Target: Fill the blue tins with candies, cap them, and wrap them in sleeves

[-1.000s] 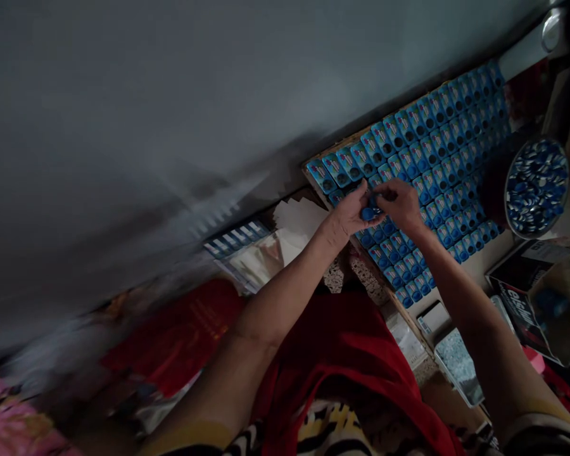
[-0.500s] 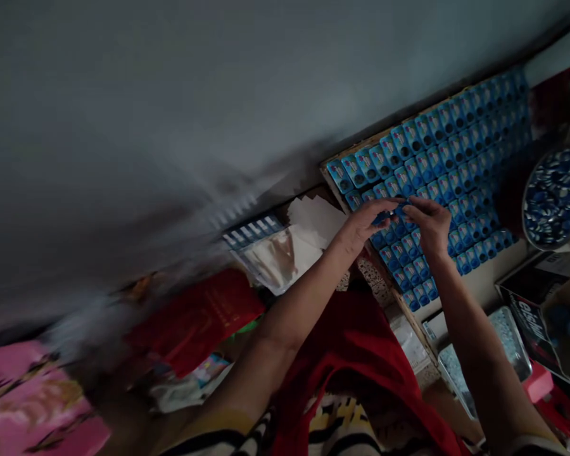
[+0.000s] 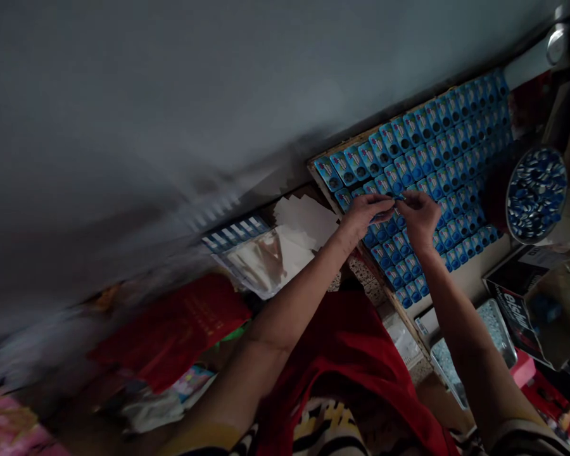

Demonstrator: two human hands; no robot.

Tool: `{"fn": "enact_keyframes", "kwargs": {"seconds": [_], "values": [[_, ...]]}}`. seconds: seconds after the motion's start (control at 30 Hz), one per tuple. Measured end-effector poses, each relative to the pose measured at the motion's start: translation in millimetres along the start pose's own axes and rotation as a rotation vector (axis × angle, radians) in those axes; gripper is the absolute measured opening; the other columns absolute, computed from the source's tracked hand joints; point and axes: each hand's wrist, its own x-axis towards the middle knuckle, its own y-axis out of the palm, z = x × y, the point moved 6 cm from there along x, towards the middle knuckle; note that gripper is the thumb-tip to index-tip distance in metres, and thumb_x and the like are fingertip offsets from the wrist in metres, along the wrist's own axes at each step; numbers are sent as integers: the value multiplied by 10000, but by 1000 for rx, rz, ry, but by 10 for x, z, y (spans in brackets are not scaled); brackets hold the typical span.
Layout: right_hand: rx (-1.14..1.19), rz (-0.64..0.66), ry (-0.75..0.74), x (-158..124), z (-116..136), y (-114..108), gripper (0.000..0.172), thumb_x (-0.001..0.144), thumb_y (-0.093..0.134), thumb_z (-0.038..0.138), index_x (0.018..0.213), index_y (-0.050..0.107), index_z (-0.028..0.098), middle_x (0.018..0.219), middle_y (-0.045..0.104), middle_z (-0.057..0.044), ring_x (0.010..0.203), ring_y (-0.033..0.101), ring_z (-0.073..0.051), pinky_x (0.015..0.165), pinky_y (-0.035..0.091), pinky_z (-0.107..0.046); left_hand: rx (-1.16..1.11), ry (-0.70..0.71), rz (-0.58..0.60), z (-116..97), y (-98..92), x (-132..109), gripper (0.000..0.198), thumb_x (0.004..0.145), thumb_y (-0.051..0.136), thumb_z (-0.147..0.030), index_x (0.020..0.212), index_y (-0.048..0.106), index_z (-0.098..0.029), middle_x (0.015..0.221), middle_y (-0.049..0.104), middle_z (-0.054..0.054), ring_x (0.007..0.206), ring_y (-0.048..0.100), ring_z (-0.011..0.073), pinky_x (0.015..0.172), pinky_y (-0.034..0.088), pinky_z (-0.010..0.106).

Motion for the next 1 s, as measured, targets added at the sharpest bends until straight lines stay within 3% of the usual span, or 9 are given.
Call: {"fn": "enact_keyframes", "kwargs": {"seconds": [0.2, 0.33, 0.47, 0.57, 0.63, 0.8, 0.9, 1.0], "values": [[293, 150, 259, -154, -78, 44, 476, 623, 908, 475, 996, 838, 188, 802, 794, -23, 725, 741, -209, 730, 642, -364, 135, 115, -145, -79, -68, -151, 108, 764, 856, -184, 803, 758, -160, 622, 696, -11, 605, 692, 132, 665, 562, 246], [348, 131, 360, -126, -300, -8, 519, 562, 933, 491, 970, 844, 183, 801, 800, -13, 693, 737, -190, 740, 654, -368, 185, 127, -288, -157, -216, -217, 92, 755, 808, -145, 774, 722, -173, 610, 685, -23, 565, 665, 119, 581, 495, 210], [92, 105, 157, 84, -325, -23, 333, 706, 819, 411, 948, 850, 184, 805, 801, -32, 752, 751, -226, 763, 638, -386, 238, 159, -349, -315, -395, -224, 101, 721, 772, -115, 752, 693, -170, 594, 669, -29, 540, 647, 111, 550, 458, 195], [-232, 163, -114, 260, -150, 131, 154, 775, 756, 279, 882, 843, 209, 927, 812, -64, 922, 757, -261, 896, 608, -419, 354, 235, -368, -450, -486, -243, 62, 733, 750, -135, 761, 711, -175, 583, 665, -31, 528, 648, 120, 546, 463, 203], [-419, 221, -208, 370, -69, 274, 93, 781, 750, 207, 838, 820, 226, 950, 800, -64, 965, 742, -275, 935, 581, -435, 462, 272, -380, -501, -516, -263, 44, 750, 737, -146, 768, 727, -184, 550, 649, -34, 514, 644, 133, 539, 459, 211], [-659, 310, -146, 732, -122, 482, 186, 688, 864, 151, 764, 719, 239, 811, 714, -40, 940, 715, -314, 902, 555, -468, 521, 254, -332, -425, -500, -223, 50, 766, 724, -158, 751, 709, -203, 528, 625, -41, 500, 625, 137, 524, 430, 213], [-618, 338, -133, 908, -144, 506, 219, 739, 897, 249, 760, 679, 245, 786, 675, -39, 996, 718, -338, 908, 553, -475, 450, 258, -319, -378, -445, -178, 82, 763, 705, -151, 705, 670, -199, 559, 632, -38, 494, 589, 110, 517, 405, 202], [-596, 339, -168, 893, -33, 461, 219, 774, 893, 295, 784, 679, 249, 816, 702, -50, 1042, 724, -344, 921, 559, -468, 422, 254, -341, -392, -374, -182, 99, 742, 705, -141, 679, 653, -197, 547, 619, -38, 475, 555, 98, 511, 382, 196]]}}
